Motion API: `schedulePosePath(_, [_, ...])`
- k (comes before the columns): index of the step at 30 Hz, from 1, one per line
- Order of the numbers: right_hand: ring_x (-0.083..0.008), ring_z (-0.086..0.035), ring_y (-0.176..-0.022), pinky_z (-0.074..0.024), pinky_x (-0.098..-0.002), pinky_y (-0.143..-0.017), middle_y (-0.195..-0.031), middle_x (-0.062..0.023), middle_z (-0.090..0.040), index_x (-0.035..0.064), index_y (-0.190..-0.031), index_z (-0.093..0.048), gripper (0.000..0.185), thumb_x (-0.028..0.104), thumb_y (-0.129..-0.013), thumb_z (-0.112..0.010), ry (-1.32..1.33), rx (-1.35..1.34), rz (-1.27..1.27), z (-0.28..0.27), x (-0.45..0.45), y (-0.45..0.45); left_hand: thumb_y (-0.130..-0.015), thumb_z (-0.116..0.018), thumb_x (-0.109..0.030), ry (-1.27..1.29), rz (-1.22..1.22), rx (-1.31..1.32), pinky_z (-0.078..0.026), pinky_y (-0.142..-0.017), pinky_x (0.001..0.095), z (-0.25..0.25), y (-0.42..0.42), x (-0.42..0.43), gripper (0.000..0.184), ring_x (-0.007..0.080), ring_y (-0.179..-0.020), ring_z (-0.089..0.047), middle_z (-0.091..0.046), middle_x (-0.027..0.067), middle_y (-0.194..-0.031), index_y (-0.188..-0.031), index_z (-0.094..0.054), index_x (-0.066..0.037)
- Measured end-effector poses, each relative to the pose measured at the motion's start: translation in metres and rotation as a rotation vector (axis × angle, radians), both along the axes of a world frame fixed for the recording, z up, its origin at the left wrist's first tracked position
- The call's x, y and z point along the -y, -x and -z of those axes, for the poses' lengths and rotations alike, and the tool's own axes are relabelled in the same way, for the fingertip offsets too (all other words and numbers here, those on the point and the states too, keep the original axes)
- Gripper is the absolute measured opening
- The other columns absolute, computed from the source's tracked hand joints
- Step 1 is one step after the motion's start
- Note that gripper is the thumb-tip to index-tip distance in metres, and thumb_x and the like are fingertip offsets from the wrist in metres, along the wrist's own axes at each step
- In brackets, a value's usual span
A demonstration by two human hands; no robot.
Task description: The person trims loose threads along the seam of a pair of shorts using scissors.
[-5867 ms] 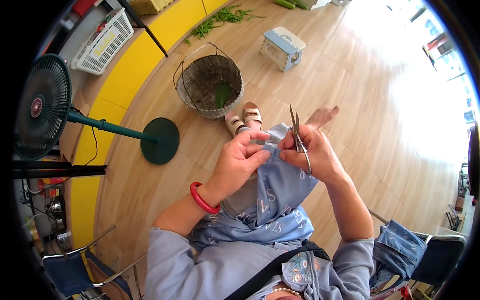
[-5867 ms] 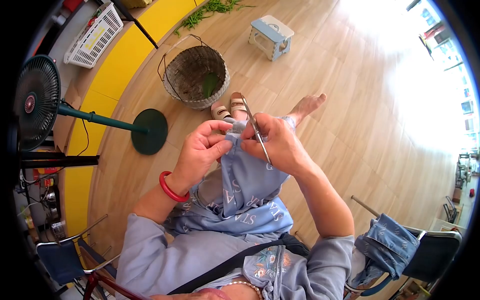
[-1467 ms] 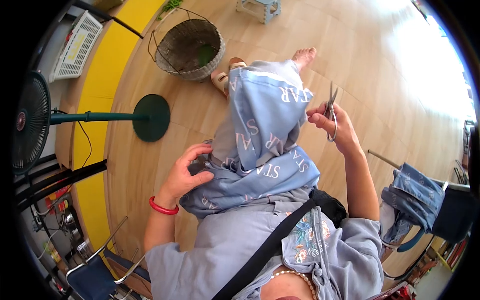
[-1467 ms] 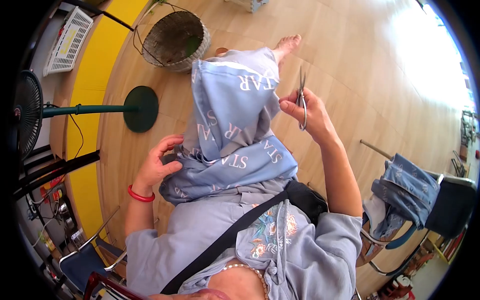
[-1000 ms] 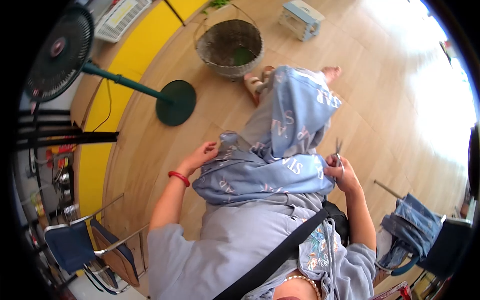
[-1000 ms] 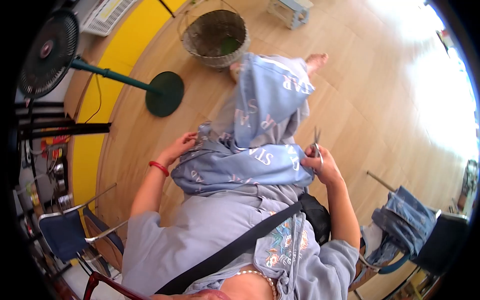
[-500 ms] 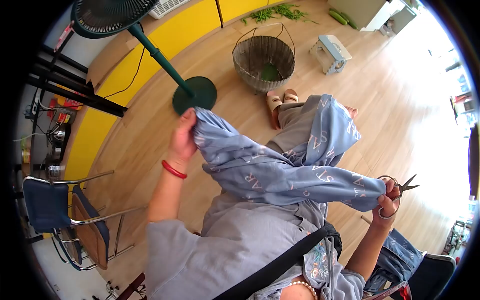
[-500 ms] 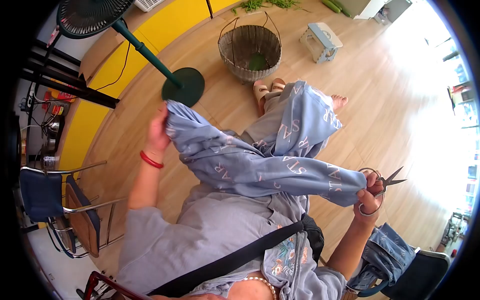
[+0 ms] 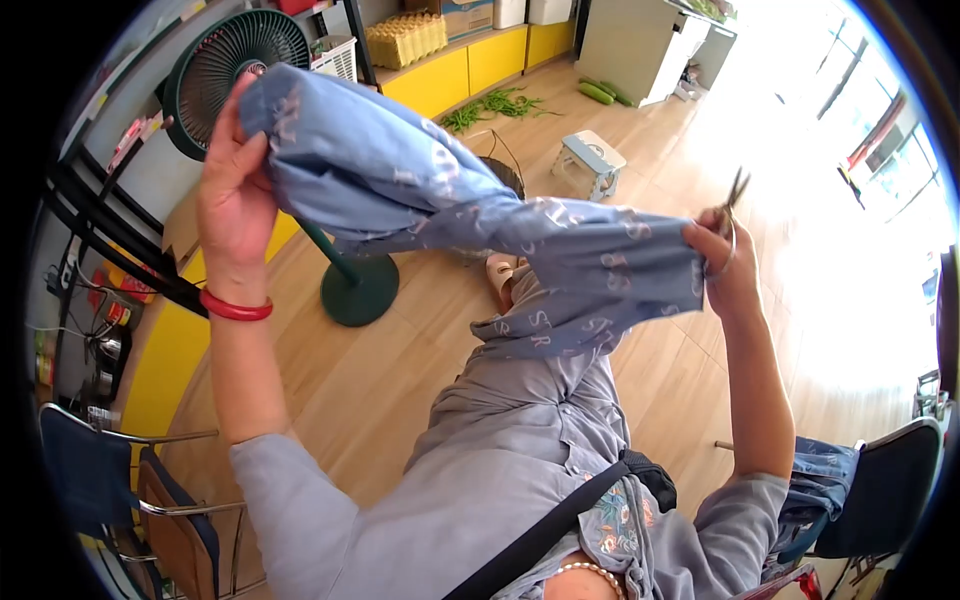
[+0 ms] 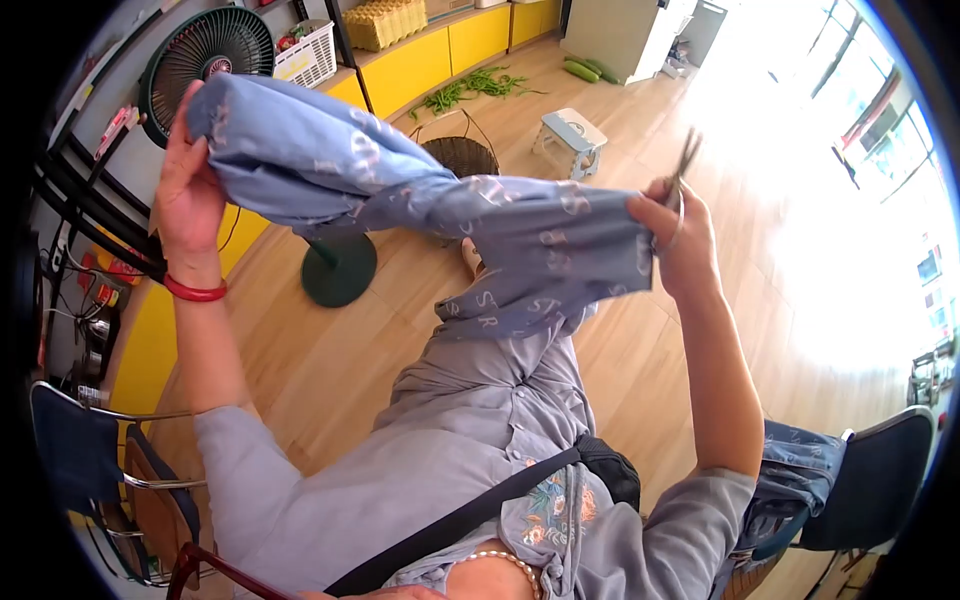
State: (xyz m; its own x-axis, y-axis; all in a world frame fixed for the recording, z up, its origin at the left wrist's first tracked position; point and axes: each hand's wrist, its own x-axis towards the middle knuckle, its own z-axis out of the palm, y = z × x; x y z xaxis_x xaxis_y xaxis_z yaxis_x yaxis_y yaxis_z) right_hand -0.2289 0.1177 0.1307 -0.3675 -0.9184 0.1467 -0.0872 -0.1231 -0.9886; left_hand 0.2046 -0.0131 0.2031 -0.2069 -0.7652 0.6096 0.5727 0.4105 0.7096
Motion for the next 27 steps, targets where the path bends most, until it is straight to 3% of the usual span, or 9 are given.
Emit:
schedulePosePath(3, [-0.0039,-0.042,-0.057,-0.0307,-0.0200,-0.049,-0.068,0.0044,-0.049,0.0090,-0.081,-0.053,0.018,0.013,-0.074,-0.069,0.024,-0.010,-0.049,-0.014,0.016,-0.014,-0.083,-0.048,0.006,0.155,-0.181,0.112,-0.032,-0.104,0.0340,-0.035,-0.005,-0.010,0.060,0.0215,-0.120,-0.046,-0.048,0.0105,-0.130,-0.139,-0.030,-0.006])
schedulePosePath(4, [-0.0041,-0.042,-0.056,-0.0302,-0.0201,-0.048,-0.067,0.0044,-0.048,0.0091,-0.080,-0.053,0.019,0.014,-0.074,-0.069,0.035,-0.019,-0.080,-0.019,0.026,-0.024,-0.080,-0.049,0.010,0.219,-0.170,0.113,-0.036,-0.101,0.0328,-0.049,-0.007,-0.008,0.064,0.0215,-0.116,-0.049,-0.049,0.0125,-0.128,-0.140,-0.027,-0.003])
schedulePosePath(6, [-0.0041,-0.041,-0.054,-0.0297,-0.0198,-0.047,-0.065,0.0047,-0.048,0.0090,-0.080,-0.052,0.019,0.014,-0.074,-0.070,0.085,-0.036,-0.145,-0.022,0.035,-0.037,-0.087,-0.050,-0.004,0.308,-0.345,0.149,-0.041,-0.096,0.0303,-0.072,0.008,-0.016,0.046,0.0193,-0.114,-0.051,-0.053,0.0096,-0.123,-0.132,-0.042,-0.006])
schedulePosePath(8, [-0.0040,-0.041,-0.053,-0.0297,-0.0200,-0.047,-0.063,0.0049,-0.047,0.0088,-0.079,-0.052,0.019,0.014,-0.074,-0.070,0.046,-0.118,-0.164,-0.022,0.041,-0.048,-0.073,-0.051,0.011,0.310,-0.158,0.160,-0.034,-0.102,0.0311,-0.091,0.022,-0.030,0.080,0.0216,-0.114,-0.050,-0.050,0.0122,-0.125,-0.144,-0.018,-0.005])
schedulePosePath(10, [-0.0046,-0.041,-0.052,-0.0301,-0.0205,-0.046,-0.062,0.0047,-0.047,0.0083,-0.077,-0.052,0.019,0.014,-0.073,-0.070,0.046,-0.152,-0.214,-0.023,0.042,-0.064,-0.073,-0.051,0.011,0.427,-0.171,0.201,-0.037,-0.099,0.0292,-0.101,0.026,-0.030,0.079,0.0205,-0.111,-0.051,-0.051,0.0110,-0.122,-0.143,-0.018,-0.003])
schedulePosePath(18, [-0.0056,-0.044,-0.058,-0.0367,-0.0226,-0.051,-0.067,0.0030,-0.049,0.0057,-0.078,-0.053,0.019,0.012,-0.073,-0.070,-0.041,-0.419,-0.358,-0.018,0.064,-0.102,-0.073,-0.052,0.010,0.491,-0.220,0.208,-0.042,-0.086,0.0263,-0.125,0.005,-0.025,0.070,0.0164,-0.098,-0.053,-0.052,0.0111,-0.115,-0.138,-0.025,0.001])
schedulePosePath(20, [-0.0072,-0.046,-0.056,-0.0387,-0.0238,-0.050,-0.063,0.0018,-0.049,0.0050,-0.076,-0.053,0.019,0.011,-0.071,-0.070,-0.028,-0.428,-0.352,-0.010,0.071,-0.103,-0.076,-0.050,0.014,0.448,-0.258,0.203,-0.041,-0.095,0.0315,-0.125,0.000,-0.018,0.071,0.0217,-0.110,-0.052,-0.049,0.0157,-0.127,-0.140,-0.022,0.000])
schedulePosePath(21, [-0.0079,-0.047,-0.054,-0.0388,-0.0242,-0.049,-0.061,0.0015,-0.049,0.0046,-0.076,-0.053,0.018,0.011,-0.071,-0.070,-0.032,-0.430,-0.343,-0.009,0.073,-0.105,-0.074,-0.051,0.016,0.482,-0.252,0.187,-0.044,-0.091,0.0307,-0.128,-0.002,-0.017,0.075,0.0217,-0.106,-0.054,-0.048,0.0181,-0.126,-0.140,-0.018,0.003])
schedulePosePath(27, [-0.0097,-0.051,-0.052,-0.0421,-0.0247,-0.046,-0.063,-0.0026,-0.055,0.0023,-0.076,-0.053,0.019,0.013,-0.074,-0.069,-0.039,-0.441,-0.409,0.004,0.076,-0.111,-0.070,-0.053,0.015,0.457,-0.381,0.215,-0.043,-0.091,0.0309,-0.133,0.005,-0.012,0.080,0.0220,-0.107,-0.053,-0.047,0.0193,-0.128,-0.140,-0.018,0.002])
